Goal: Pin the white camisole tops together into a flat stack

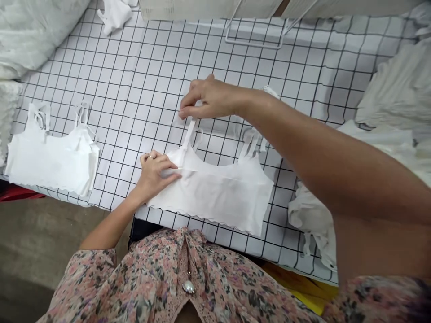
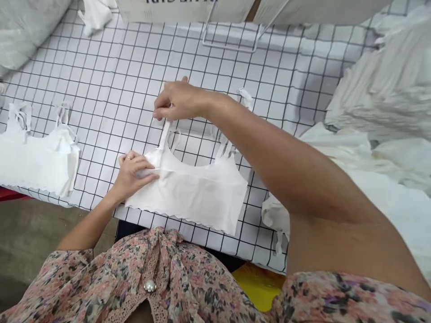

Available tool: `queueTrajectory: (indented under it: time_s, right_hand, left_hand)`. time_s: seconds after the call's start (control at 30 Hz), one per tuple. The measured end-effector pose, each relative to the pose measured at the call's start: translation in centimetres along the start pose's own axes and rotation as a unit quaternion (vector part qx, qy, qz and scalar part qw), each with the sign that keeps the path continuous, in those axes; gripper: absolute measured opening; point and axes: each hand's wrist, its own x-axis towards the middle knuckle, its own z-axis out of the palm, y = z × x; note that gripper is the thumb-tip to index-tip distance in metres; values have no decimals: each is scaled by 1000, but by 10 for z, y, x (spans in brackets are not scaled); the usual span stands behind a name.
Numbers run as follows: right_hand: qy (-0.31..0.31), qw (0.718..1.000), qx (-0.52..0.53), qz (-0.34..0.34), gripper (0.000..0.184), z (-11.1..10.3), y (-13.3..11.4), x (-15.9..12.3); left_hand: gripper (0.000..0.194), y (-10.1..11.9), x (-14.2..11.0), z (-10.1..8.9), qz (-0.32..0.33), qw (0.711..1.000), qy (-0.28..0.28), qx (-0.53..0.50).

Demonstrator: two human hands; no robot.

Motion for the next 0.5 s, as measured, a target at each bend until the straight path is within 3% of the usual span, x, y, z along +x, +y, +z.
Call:
queueTrajectory:
  time_s: [0.1, 0.2, 0.27, 0.37, 0.43, 0.5]
  right_hand:
    - [3, 1000, -6, 15, 33, 7, -3, -14]
    - [102, 994, -40, 16, 44, 31, -29, -58]
    - [128, 988, -87, 30, 59, 63, -55, -104]
    - [52, 983, -154, 80, 79, 125, -82, -181]
    - [23, 974, -181, 137, 89, 155, -83, -228]
    - [47, 958, -207, 191, 95, 163, -72, -264]
  left_hand:
    - [34, 1, -4, -2, 6, 998, 38, 40]
    - [49, 7, -20, -2, 61, 987, 107, 102]
    - [55, 11, -36, 3, 115, 980, 91, 135]
    - [83, 9, -58, 12, 152, 973, 20, 170]
    - [97, 1, -68, 15, 147, 972, 1, 183]
    - [102, -8, -70, 13, 143, 973, -2, 181]
